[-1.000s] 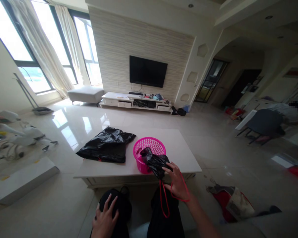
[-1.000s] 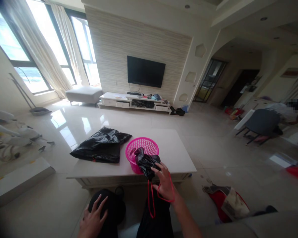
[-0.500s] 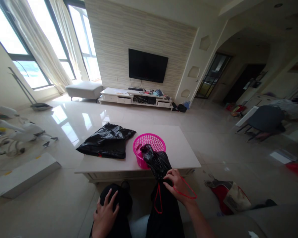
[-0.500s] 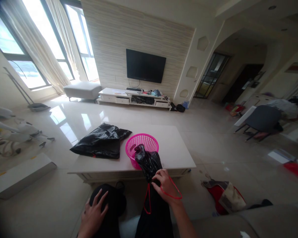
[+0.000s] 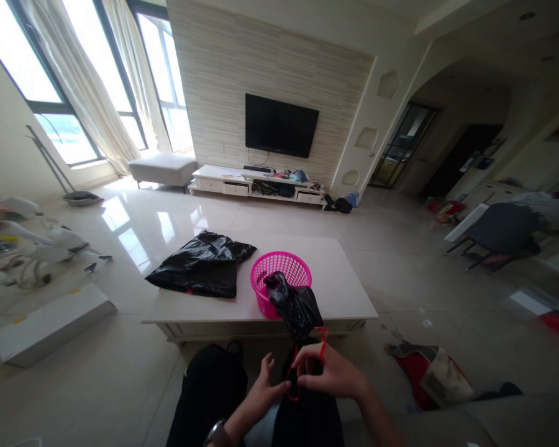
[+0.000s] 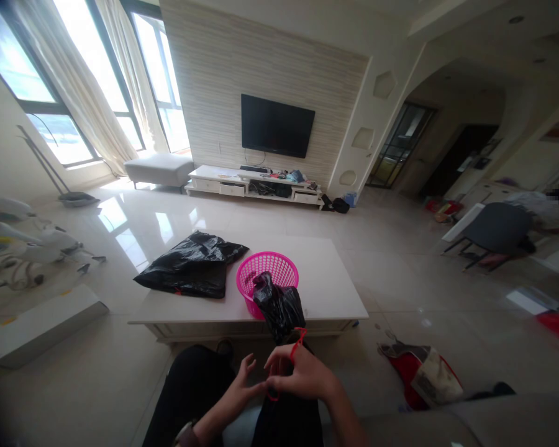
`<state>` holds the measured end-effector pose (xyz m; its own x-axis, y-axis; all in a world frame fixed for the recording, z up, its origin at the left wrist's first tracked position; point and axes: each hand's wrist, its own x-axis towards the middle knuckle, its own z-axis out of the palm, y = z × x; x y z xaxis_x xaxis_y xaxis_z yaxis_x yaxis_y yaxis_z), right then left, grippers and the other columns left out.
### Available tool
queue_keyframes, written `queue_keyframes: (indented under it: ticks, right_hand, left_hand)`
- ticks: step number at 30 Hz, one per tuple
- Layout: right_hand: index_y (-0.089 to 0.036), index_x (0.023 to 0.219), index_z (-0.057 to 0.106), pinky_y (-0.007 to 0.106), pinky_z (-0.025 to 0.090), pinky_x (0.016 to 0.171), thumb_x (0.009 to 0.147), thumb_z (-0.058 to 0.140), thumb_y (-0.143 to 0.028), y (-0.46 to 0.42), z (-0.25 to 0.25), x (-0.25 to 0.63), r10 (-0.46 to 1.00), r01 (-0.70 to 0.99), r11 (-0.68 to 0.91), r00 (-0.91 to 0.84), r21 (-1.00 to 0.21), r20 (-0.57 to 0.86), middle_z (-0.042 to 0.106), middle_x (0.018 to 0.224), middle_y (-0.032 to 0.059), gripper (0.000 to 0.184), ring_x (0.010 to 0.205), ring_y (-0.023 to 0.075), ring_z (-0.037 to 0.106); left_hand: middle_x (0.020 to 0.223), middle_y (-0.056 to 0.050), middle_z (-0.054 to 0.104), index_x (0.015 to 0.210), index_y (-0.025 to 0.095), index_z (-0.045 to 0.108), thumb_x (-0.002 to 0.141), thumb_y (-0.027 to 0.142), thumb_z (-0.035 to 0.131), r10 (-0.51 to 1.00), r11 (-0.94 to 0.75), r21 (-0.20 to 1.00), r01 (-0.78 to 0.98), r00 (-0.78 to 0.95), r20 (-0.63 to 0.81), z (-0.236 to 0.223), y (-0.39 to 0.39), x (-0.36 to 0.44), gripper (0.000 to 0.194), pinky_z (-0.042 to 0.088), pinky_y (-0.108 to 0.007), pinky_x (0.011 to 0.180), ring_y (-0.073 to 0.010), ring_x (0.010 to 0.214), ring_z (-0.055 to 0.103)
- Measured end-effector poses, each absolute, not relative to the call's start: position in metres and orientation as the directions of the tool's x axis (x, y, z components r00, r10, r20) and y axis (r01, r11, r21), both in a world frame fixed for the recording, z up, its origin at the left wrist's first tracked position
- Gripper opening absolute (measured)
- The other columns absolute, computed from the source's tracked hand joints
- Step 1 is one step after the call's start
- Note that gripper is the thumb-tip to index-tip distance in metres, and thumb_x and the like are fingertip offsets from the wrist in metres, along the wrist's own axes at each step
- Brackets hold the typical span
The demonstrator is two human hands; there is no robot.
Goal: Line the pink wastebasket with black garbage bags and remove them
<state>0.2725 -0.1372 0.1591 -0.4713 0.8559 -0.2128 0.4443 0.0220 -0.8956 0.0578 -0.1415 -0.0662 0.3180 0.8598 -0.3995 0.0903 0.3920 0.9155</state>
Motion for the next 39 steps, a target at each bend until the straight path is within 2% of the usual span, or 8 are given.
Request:
queue_keyframes:
  ticks: [5, 8, 10, 17, 24, 27, 32, 39]
  right_hand:
    - [-0.02, 0.094, 0.082, 0.023, 0.038, 0.061, 0.077, 0.08, -0.03, -0.151, 0.181, 0.285, 0.794, 0.621, -0.069, -0.439, -0.78, -0.42, 0.067, 0.072, -0.0016, 0.019, 0.067, 0.0134, 0.056]
    - [-0.02, 0.088, 0.082, 0.025, 0.039, 0.062, 0.082, 0.076, -0.034, -0.16, 0.19, 0.299, 0.864, 0.699, -0.067, -0.316, -0.712, -0.392, 0.068, 0.071, 0.0006, 0.017, 0.069, 0.0156, 0.058]
    - [-0.019, 0.08, 0.079, 0.027, 0.043, 0.066, 0.087, 0.072, -0.041, -0.164, 0.195, 0.308, 0.927, 0.722, -0.053, -0.222, -0.69, -0.303, 0.069, 0.071, 0.0027, 0.024, 0.072, 0.0183, 0.062]
    - [-0.021, 0.098, 0.076, 0.033, 0.055, 0.074, 0.092, 0.07, -0.048, -0.164, 0.212, 0.321, 0.988, 0.511, -0.044, -0.105, -0.858, -0.112, 0.071, 0.073, 0.0017, 0.029, 0.07, 0.0208, 0.071]
    - [-0.034, 0.147, 0.06, 0.042, 0.056, 0.108, 0.079, 0.089, -0.031, -0.14, 0.212, 0.274, 0.946, 0.319, 0.173, -0.319, -0.932, 0.066, 0.067, 0.145, 0.0069, 0.074, 0.132, 0.0274, 0.065]
    - [-0.03, 0.143, 0.062, 0.04, 0.057, 0.105, 0.083, 0.083, -0.027, -0.119, 0.216, 0.252, 0.906, 0.359, 0.216, -0.422, -0.908, 0.048, 0.073, 0.128, 0.0048, 0.063, 0.117, 0.0236, 0.071]
    - [-0.021, 0.113, 0.069, 0.025, 0.054, 0.059, 0.092, 0.069, -0.027, -0.039, 0.262, 0.249, 0.949, 0.439, 0.124, -0.315, -0.89, -0.023, 0.065, 0.066, -0.004, 0.022, 0.059, 0.0155, 0.065]
    - [-0.013, 0.079, 0.072, 0.022, 0.053, 0.057, 0.078, 0.086, -0.007, 0.114, 0.403, 0.268, 0.997, 0.681, -0.005, -0.056, -0.732, -0.059, 0.067, 0.06, 0.0022, 0.015, 0.055, 0.0134, 0.065]
  left_hand:
    - [0.126, -0.023, 0.072, 0.156, 0.014, 0.039, 0.054, 0.048, 0.098, 0.784, 0.541, 0.824, -0.17, 0.457, -0.421, -0.072, -0.141, 0.102, 0.123, 0.057, -0.045, 0.097, -0.0376, 0.117, 0.073]
    - [0.076, -0.005, 0.071, 0.121, 0.013, 0.063, 0.06, 0.062, 0.095, 0.809, 0.492, 0.852, -0.179, 0.455, -0.372, -0.046, -0.135, 0.108, 0.084, 0.054, -0.036, 0.072, -0.0243, 0.072, 0.071]
    - [0.068, -0.002, 0.066, 0.094, 0.016, 0.065, 0.069, 0.071, 0.086, 0.867, 0.395, 0.901, -0.18, 0.397, -0.301, -0.014, -0.13, 0.103, 0.064, 0.05, -0.031, 0.068, -0.019, 0.065, 0.065]
    - [0.075, -0.001, 0.063, 0.08, 0.017, 0.067, 0.088, 0.065, 0.074, 0.984, 0.08, 0.995, -0.06, 0.163, -0.07, 0.117, -0.128, 0.067, 0.049, 0.045, -0.026, 0.068, -0.0159, 0.072, 0.057]
    - [0.114, -0.011, 0.074, 0.117, 0.02, 0.076, 0.1, 0.046, 0.064, 0.948, -0.179, 0.983, -0.04, 0.262, 0.183, 0.184, -0.139, 0.057, 0.033, 0.055, -0.036, 0.097, -0.0245, 0.106, 0.07]
    - [0.128, -0.012, 0.069, 0.127, 0.022, 0.076, 0.102, 0.04, 0.061, 0.913, -0.293, 0.954, 0.058, 0.313, 0.261, 0.196, -0.135, 0.051, 0.034, 0.05, -0.039, 0.11, -0.0257, 0.122, 0.065]
    - [0.12, -0.012, 0.069, 0.123, 0.019, 0.07, 0.103, 0.044, 0.051, 0.969, -0.232, 0.934, 0.273, 0.147, 0.198, 0.167, -0.116, 0.021, 0.037, 0.054, -0.041, 0.099, -0.0256, 0.107, 0.067]
    - [0.142, -0.023, 0.06, 0.146, 0.011, 0.058, 0.096, 0.031, 0.047, 0.972, 0.227, 0.548, 0.805, -0.156, -0.174, 0.002, -0.15, -0.064, 0.055, 0.052, -0.055, 0.105, -0.0397, 0.129, 0.06]
